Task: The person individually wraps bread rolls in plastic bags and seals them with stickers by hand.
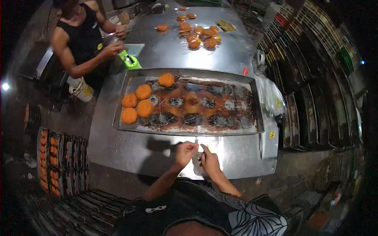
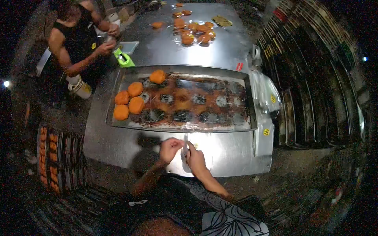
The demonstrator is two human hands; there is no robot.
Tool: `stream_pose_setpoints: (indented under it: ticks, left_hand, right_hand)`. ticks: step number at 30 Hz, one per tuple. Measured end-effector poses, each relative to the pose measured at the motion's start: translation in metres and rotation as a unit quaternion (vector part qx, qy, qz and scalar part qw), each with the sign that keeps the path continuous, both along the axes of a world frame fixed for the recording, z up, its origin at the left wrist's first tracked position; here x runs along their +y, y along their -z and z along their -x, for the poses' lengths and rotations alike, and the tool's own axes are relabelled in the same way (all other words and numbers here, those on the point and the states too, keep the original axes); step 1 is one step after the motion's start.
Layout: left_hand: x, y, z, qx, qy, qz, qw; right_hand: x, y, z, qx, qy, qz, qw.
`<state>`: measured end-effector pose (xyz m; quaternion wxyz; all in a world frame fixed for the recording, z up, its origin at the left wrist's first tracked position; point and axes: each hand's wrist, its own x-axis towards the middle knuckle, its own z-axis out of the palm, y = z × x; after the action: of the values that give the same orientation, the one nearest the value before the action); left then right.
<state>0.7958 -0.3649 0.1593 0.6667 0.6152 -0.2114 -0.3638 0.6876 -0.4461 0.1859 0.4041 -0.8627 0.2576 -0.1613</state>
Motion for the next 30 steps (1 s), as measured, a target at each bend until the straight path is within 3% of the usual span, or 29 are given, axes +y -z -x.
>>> stream_pose_setpoints:
  ticks: [1, 2, 3, 4, 5, 6, 7, 8, 9, 10, 11, 12, 13, 14, 15, 16, 17, 18, 20, 21, 23, 24, 25, 26, 27, 28, 29, 30]
  left_hand:
    - [0.004, -0.002, -0.008, -0.075, -0.051, -0.026, 0.995]
    - [0.008, -0.025, -0.016, -0.15, -0.099, -0.053, 0.982]
    - [0.008, -0.033, -0.017, -0.166, -0.161, -0.047, 0.972]
    - [0.012, -0.042, -0.02, -0.203, -0.158, -0.008, 0.966]
    - [0.017, -0.047, -0.025, -0.216, -0.121, 0.008, 0.969]
    - [0.021, -0.048, -0.029, -0.227, -0.082, 0.025, 0.97]
    - [0.023, -0.033, -0.04, -0.294, -0.154, 0.037, 0.943]
    - [0.024, -0.01, -0.051, -0.127, -0.194, 0.1, 0.968]
    - [0.022, -0.023, -0.064, -0.062, -0.296, 0.147, 0.942]
    - [0.027, 0.015, -0.079, 0.028, -0.382, 0.093, 0.919]
    - [0.055, 0.026, -0.101, 0.097, -0.29, 0.147, 0.941]
    - [0.075, 0.031, -0.119, 0.098, -0.292, 0.14, 0.941]
    - [0.096, 0.033, -0.137, 0.13, -0.328, 0.174, 0.919]
    - [0.114, 0.032, -0.154, 0.159, -0.363, 0.207, 0.894]
    - [0.128, 0.03, -0.165, 0.187, -0.397, 0.24, 0.866]
    - [0.139, 0.026, -0.17, 0.214, -0.43, 0.272, 0.834]
    - [0.145, 0.017, -0.171, 0.211, -0.43, 0.267, 0.836]
    - [0.15, 0.003, -0.173, 0.206, -0.458, 0.276, 0.82]
    - [0.158, -0.009, -0.183, 0.196, -0.474, 0.29, 0.808]
    - [0.166, -0.011, -0.186, 0.179, -0.501, 0.3, 0.792]
    - [0.176, -0.006, -0.196, 0.168, -0.57, 0.29, 0.75]
    - [0.17, -0.005, -0.195, 0.171, -0.562, 0.297, 0.752]
    - [0.16, -0.004, -0.191, 0.174, -0.535, 0.303, 0.769]
    - [0.148, -0.005, -0.187, 0.178, -0.506, 0.309, 0.785]
    - [0.134, -0.008, -0.181, 0.184, -0.497, 0.314, 0.788]
    - [0.119, -0.013, -0.172, 0.187, -0.406, 0.345, 0.825]
    - [0.105, -0.018, -0.162, 0.187, -0.31, 0.373, 0.854]
    - [0.091, -0.022, -0.154, 0.182, -0.209, 0.399, 0.874]
  right_hand:
    - [-0.001, -0.007, -0.012, 0.076, -0.013, -0.2, 0.977]
    - [-0.003, -0.017, -0.028, 0.15, -0.021, -0.391, 0.908]
    - [-0.008, -0.023, -0.046, 0.185, 0.006, -0.453, 0.872]
    - [-0.011, -0.016, -0.063, 0.027, 0.029, -0.614, 0.788]
    - [-0.015, -0.008, -0.08, -0.111, 0.043, -0.755, 0.644]
    - [-0.01, -0.014, -0.102, -0.156, 0.019, -0.663, 0.732]
    - [-0.006, -0.019, -0.124, -0.195, 0.014, -0.555, 0.808]
    - [0.009, -0.02, -0.15, -0.29, 0.012, -0.627, 0.723]
    - [0.025, -0.017, -0.164, -0.303, 0.0, -0.692, 0.655]
    - [0.043, -0.017, -0.172, -0.295, -0.028, -0.759, 0.579]
    - [0.057, 0.006, -0.18, -0.192, -0.066, -0.791, 0.577]
    - [0.066, 0.027, -0.187, -0.086, -0.106, -0.813, 0.566]
    - [0.067, 0.031, -0.199, 0.044, -0.164, -0.621, 0.765]
    - [0.062, 0.034, -0.218, 0.168, -0.21, -0.368, 0.89]
    - [0.059, 0.065, -0.243, 0.075, -0.197, -0.126, 0.969]
    - [0.066, 0.063, -0.266, 0.013, -0.103, 0.097, 0.99]
    - [0.071, 0.059, -0.285, -0.05, 0.002, 0.315, 0.948]
    - [0.068, 0.071, -0.298, -0.05, 0.006, 0.311, 0.949]
    - [0.06, 0.1, -0.322, 0.056, -0.073, 0.239, 0.967]
    - [0.06, 0.084, -0.317, 0.025, -0.063, 0.179, 0.982]
    - [0.062, 0.045, -0.278, -0.152, -0.136, 0.184, 0.961]
    - [0.07, 0.023, -0.256, -0.181, -0.152, 0.05, 0.97]
    - [0.083, 0.021, -0.24, -0.143, -0.122, -0.165, 0.968]
    - [0.077, -0.007, -0.228, -0.152, -0.206, -0.003, 0.967]
    - [0.071, -0.035, -0.217, -0.184, -0.265, 0.158, 0.933]
    - [0.066, -0.044, -0.207, -0.19, -0.266, 0.253, 0.91]
    - [0.064, -0.039, -0.194, -0.186, -0.257, 0.261, 0.912]
    - [0.063, -0.03, -0.181, -0.191, -0.21, 0.181, 0.942]
